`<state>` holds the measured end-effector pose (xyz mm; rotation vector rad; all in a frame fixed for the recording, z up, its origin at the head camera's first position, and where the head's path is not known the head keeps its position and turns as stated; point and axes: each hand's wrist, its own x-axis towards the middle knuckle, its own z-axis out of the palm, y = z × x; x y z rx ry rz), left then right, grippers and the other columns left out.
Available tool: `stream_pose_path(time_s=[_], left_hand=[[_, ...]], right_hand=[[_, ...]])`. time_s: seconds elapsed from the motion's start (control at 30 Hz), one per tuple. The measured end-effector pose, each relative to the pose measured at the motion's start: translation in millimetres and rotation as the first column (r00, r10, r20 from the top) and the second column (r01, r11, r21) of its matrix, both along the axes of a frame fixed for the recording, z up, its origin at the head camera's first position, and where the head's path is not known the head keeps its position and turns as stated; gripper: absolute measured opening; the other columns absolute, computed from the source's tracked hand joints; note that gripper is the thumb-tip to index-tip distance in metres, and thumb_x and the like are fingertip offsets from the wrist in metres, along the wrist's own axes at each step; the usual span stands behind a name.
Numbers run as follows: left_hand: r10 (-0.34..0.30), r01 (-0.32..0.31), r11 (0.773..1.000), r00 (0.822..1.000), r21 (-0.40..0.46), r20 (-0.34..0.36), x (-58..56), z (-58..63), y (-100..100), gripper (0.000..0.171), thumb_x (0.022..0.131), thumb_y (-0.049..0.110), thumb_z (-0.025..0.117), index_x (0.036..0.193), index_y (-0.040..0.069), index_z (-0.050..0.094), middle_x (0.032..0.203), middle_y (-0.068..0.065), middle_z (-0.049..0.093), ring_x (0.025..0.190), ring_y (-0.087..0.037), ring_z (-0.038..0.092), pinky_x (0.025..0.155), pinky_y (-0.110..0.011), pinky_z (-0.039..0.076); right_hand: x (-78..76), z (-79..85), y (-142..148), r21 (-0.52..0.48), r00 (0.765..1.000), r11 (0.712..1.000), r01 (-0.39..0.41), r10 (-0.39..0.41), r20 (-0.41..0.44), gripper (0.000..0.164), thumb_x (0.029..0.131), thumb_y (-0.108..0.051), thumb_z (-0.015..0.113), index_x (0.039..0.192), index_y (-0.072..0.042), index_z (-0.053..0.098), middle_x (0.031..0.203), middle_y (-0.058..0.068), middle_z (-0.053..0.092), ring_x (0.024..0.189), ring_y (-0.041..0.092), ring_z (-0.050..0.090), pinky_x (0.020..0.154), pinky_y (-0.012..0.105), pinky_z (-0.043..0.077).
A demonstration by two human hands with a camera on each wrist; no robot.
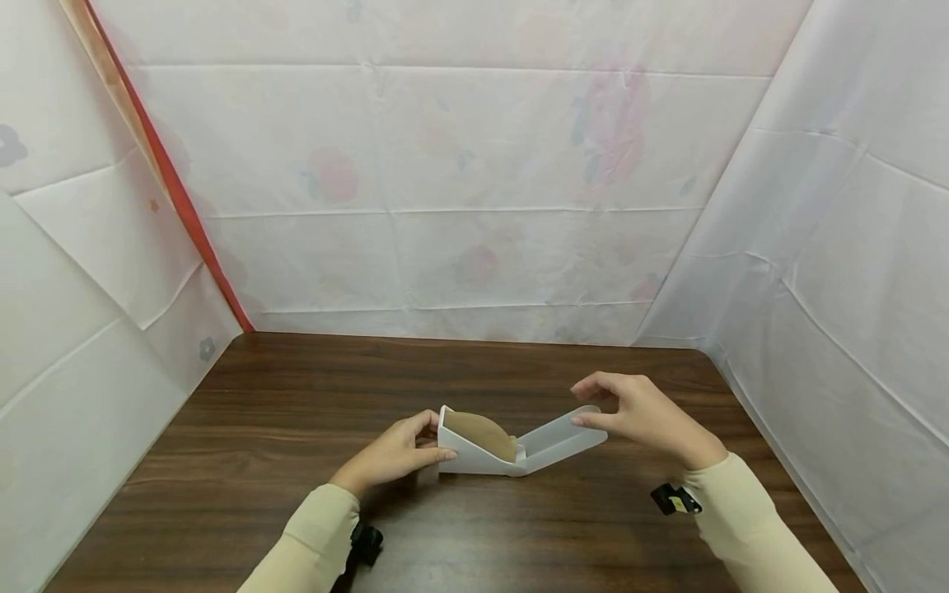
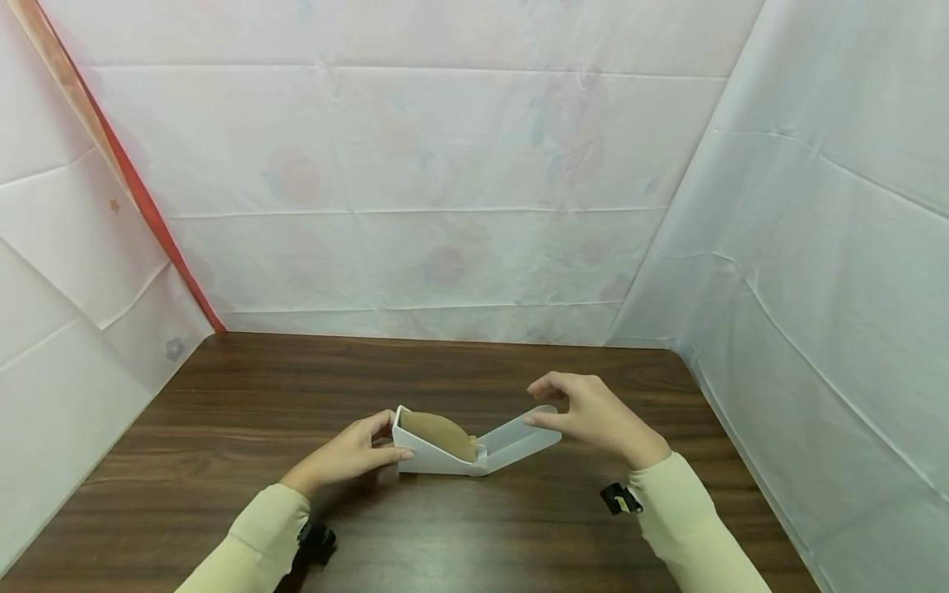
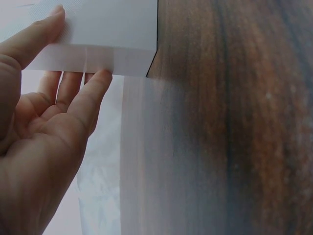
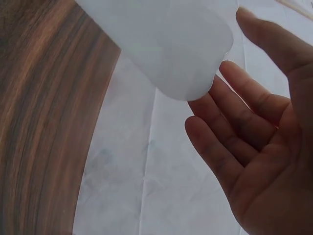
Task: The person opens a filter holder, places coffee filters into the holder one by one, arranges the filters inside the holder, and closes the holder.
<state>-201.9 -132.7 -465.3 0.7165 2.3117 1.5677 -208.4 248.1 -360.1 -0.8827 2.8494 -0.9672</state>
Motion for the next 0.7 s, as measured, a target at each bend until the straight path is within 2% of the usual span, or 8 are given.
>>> stream_pose_path(time_s=[0.2,0.43,0.7], left_hand=[[0.004,-0.004,1.000,1.000,-0.011,0.002,-1.1,-1.3,0,0.036,0.093,0.027,0.075,0.117,0.006,0.058,0.114,-0.003,0.066,0.106,-0.019,0.064,0.087,-0.029,0.054],[0.008,-0.008,1.000,1.000,-0.012,-0.001,-1.0,-1.4,0,0.035,0.093,0.026,0.075,0.116,0.006,0.058,0.113,-0.003,0.066,0.106,-0.019,0.064,0.088,-0.030,0.053],[0.000,0.000,1.000,1.000,-0.007,-0.016,-0.9,-2.1,0,0.035,0.093,0.026,0.075,0.116,0.006,0.058,0.113,-0.004,0.067,0.106,-0.020,0.064,0.086,-0.029,0.054]], right_hand=[[2.2,-3.9,8,0.026,1.000,1.000,0.002,-0.002,-0.009,0.046,0.086,-0.046,0.078,0.118,-0.015,0.068,0.113,-0.006,0.069,0.102,0.014,0.065,0.086,0.039,0.055],[6.0,-3.9,14,0.032,0.999,0.999,0.022,-0.023,0.040,0.054,0.080,-0.051,0.081,0.121,-0.017,0.067,0.114,-0.008,0.069,0.100,0.009,0.065,0.085,0.033,0.055],[8.8,-13.2,20,0.025,0.998,1.000,-0.008,0.007,0.062,0.054,0.082,-0.046,0.082,0.122,-0.013,0.066,0.105,-0.009,0.068,0.097,0.011,0.064,0.081,0.039,0.056]])
